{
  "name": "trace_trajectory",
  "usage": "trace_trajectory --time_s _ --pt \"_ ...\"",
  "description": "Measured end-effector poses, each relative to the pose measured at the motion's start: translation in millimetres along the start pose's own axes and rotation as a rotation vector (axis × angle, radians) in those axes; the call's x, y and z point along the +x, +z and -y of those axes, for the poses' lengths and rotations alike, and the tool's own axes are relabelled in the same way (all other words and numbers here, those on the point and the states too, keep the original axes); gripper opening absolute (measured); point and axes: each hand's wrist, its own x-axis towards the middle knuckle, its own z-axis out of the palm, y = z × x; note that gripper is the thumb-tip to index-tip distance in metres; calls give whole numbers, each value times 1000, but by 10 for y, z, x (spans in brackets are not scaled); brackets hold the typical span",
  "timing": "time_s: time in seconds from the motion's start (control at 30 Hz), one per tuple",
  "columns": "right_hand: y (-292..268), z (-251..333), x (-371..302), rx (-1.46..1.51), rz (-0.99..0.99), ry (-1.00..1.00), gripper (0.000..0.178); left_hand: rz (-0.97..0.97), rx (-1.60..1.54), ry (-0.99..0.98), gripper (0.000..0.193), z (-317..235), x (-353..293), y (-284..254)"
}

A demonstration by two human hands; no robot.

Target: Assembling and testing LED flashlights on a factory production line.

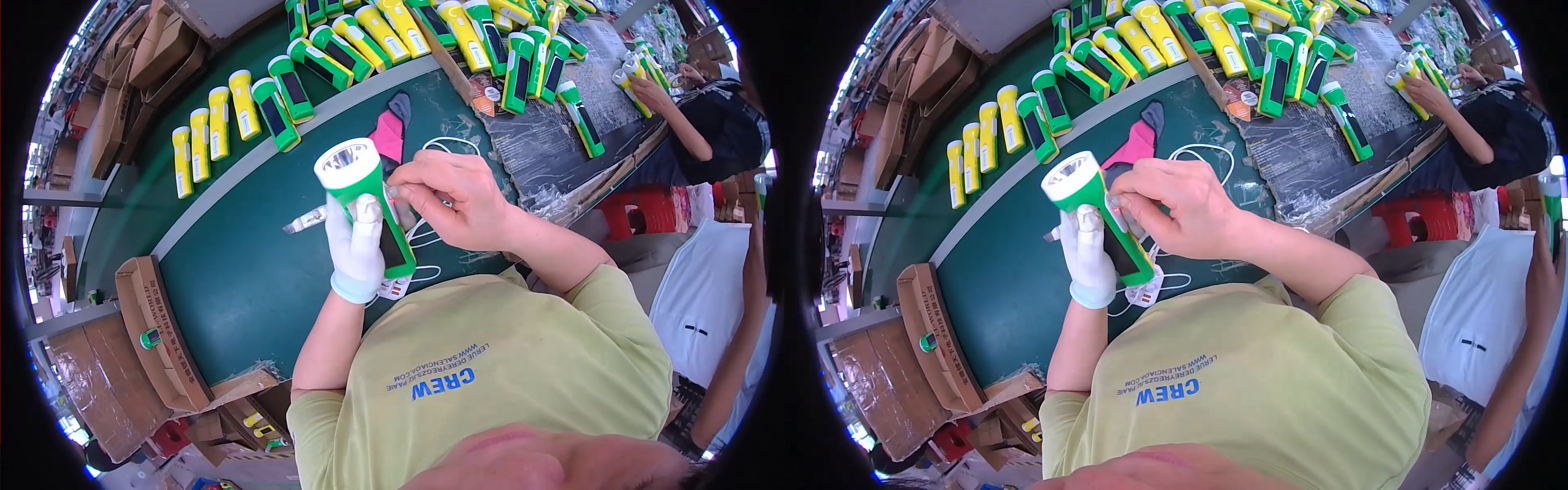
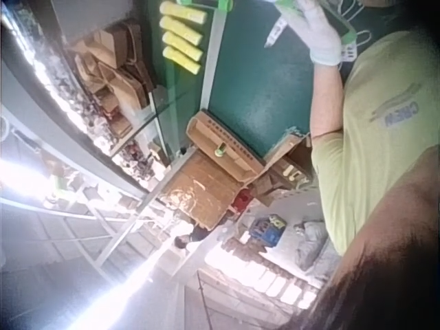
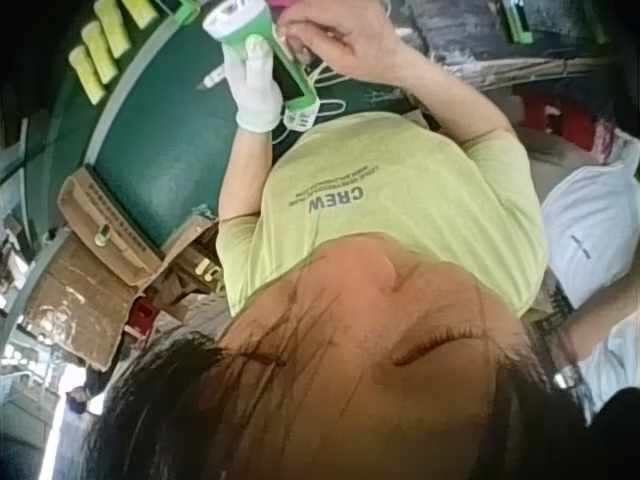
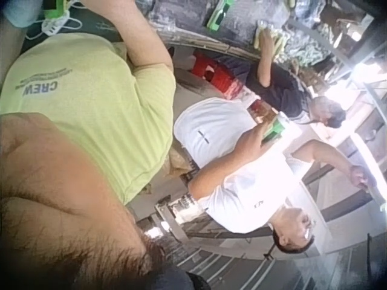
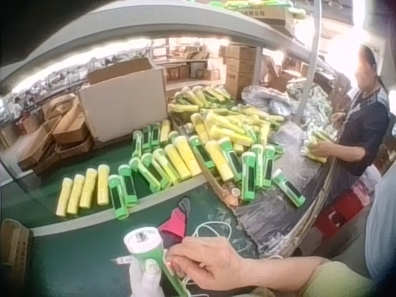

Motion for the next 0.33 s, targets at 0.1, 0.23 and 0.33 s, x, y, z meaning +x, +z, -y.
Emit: trace_trajectory --time_s 0.1,0.23,0.33 --pt "-92 23 16 -50 89 -16 11 29 -253 -205 40 -33 -18 16" --pt "-451 -171 -98 68 -189 295 18 -19 -431 -99 39 -38 121 -290" --pt "-658 -110 39 -198 68 -79 32 117 -426 -367 51 -45 15 -357"
